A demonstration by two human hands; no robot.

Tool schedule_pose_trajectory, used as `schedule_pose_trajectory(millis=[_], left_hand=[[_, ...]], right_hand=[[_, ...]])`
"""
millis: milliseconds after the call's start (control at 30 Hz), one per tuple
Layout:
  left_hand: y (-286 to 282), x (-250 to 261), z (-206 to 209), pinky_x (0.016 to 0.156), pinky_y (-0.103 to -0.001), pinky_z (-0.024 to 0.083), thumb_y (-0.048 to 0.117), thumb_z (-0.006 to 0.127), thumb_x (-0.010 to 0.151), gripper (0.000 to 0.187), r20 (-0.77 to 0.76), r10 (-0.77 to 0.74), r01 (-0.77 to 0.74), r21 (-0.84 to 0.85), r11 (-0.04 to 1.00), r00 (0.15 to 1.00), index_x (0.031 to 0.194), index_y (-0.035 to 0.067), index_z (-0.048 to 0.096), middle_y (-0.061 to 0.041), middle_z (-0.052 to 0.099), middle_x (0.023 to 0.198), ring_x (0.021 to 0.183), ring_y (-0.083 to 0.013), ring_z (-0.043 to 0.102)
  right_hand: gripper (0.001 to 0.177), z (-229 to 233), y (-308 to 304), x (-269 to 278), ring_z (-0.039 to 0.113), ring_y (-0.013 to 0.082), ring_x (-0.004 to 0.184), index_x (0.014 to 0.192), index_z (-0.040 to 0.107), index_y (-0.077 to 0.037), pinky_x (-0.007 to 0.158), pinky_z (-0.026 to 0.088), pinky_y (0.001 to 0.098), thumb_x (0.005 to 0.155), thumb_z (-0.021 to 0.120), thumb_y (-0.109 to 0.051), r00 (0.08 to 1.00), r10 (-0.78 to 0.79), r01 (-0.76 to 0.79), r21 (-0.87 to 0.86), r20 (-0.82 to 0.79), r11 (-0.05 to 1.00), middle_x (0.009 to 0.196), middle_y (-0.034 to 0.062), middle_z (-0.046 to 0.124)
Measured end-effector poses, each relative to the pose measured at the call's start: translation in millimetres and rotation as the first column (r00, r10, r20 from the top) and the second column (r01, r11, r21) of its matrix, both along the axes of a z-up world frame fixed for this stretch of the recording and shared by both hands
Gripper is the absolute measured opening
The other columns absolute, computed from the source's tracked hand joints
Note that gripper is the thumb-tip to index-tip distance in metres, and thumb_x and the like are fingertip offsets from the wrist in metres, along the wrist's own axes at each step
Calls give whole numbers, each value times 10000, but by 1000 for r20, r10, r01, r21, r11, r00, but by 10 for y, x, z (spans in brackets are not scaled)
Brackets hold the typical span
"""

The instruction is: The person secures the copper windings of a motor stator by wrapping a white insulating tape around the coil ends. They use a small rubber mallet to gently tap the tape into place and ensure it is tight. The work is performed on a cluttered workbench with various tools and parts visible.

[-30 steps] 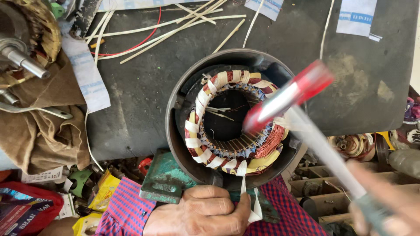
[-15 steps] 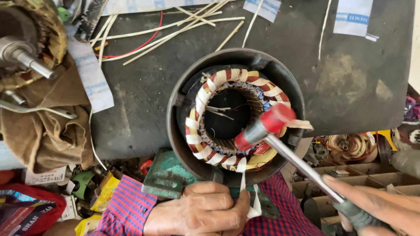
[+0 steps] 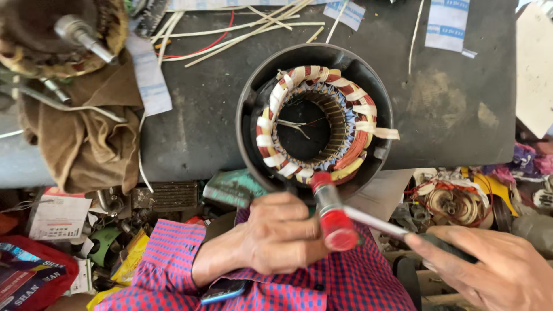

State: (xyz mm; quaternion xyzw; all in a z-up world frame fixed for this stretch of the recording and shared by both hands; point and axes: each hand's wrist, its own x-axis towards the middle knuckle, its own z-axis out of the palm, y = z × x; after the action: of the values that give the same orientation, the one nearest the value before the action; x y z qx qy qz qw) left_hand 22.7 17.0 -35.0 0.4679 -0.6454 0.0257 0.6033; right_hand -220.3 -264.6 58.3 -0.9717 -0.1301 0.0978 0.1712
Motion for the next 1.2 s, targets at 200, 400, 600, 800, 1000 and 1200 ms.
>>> schedule_pose_trajectory(millis=[200, 400, 600, 800, 1000, 1200], left_hand=[[45, -66, 1, 616, -356, 419, 165, 688, 776, 209, 103, 93, -100, 66, 993, 990, 972, 96, 710, -8, 661, 896, 660, -168, 556], [77, -134, 31, 646, -347, 439, 125, 733, 785, 191, 81, 144, -151, 84, 985, 986, 968, 81, 694, -58, 720, 1065, 693, -169, 580], [51, -296, 19, 655, -339, 477, 112, 722, 749, 263, 74, 324, -327, 26, 945, 943, 1010, 75, 725, -74, 730, 1065, 684, -157, 593], [24, -345, -14, 631, -326, 432, 101, 806, 865, 165, 11, 345, -346, 12, 938, 938, 943, 77, 663, -66, 748, 993, 662, -147, 592], [25, -319, -15, 595, -320, 412, 85, 797, 842, 141, 29, 321, -322, 10, 947, 946, 899, 72, 669, -59, 755, 956, 621, -139, 569], [39, -315, -39, 630, -326, 438, 67, 826, 884, 158, 26, 308, -309, 34, 951, 951, 944, 67, 680, -53, 751, 990, 668, -147, 603]], right_hand=[[690, -162, 35, -100, 687, 202, 643, 1398, 608, -199, 554, 545, 377, 738, 785, -105, 989, -109, 107, -30, -101, 994, 1017, 66, 731], [688, -137, 121, -117, 675, 218, 694, 1412, 605, -170, 593, 537, 362, 743, 754, -107, 988, -57, 59, -8, 143, 998, 1031, 88, 715], [659, -108, 288, 138, 673, 240, 601, 1357, 635, -159, 510, 529, 379, 719, 781, -82, 984, -63, 74, -61, 164, 995, 900, 104, 724], [623, -92, 325, 131, 669, 221, 653, 1339, 615, -170, 547, 530, 360, 738, 748, -72, 974, -63, 55, 43, 217, 998, 926, 81, 709], [633, -146, 238, 169, 632, 227, 552, 1317, 655, -210, 474, 499, 381, 707, 800, -118, 984, -75, 81, -33, 164, 996, 886, 93, 722], [602, -144, 249, 193, 650, 222, 616, 1337, 633, -226, 521, 524, 354, 756, 762, -134, 966, -38, 51, -45, 255, 998, 920, 86, 715]])
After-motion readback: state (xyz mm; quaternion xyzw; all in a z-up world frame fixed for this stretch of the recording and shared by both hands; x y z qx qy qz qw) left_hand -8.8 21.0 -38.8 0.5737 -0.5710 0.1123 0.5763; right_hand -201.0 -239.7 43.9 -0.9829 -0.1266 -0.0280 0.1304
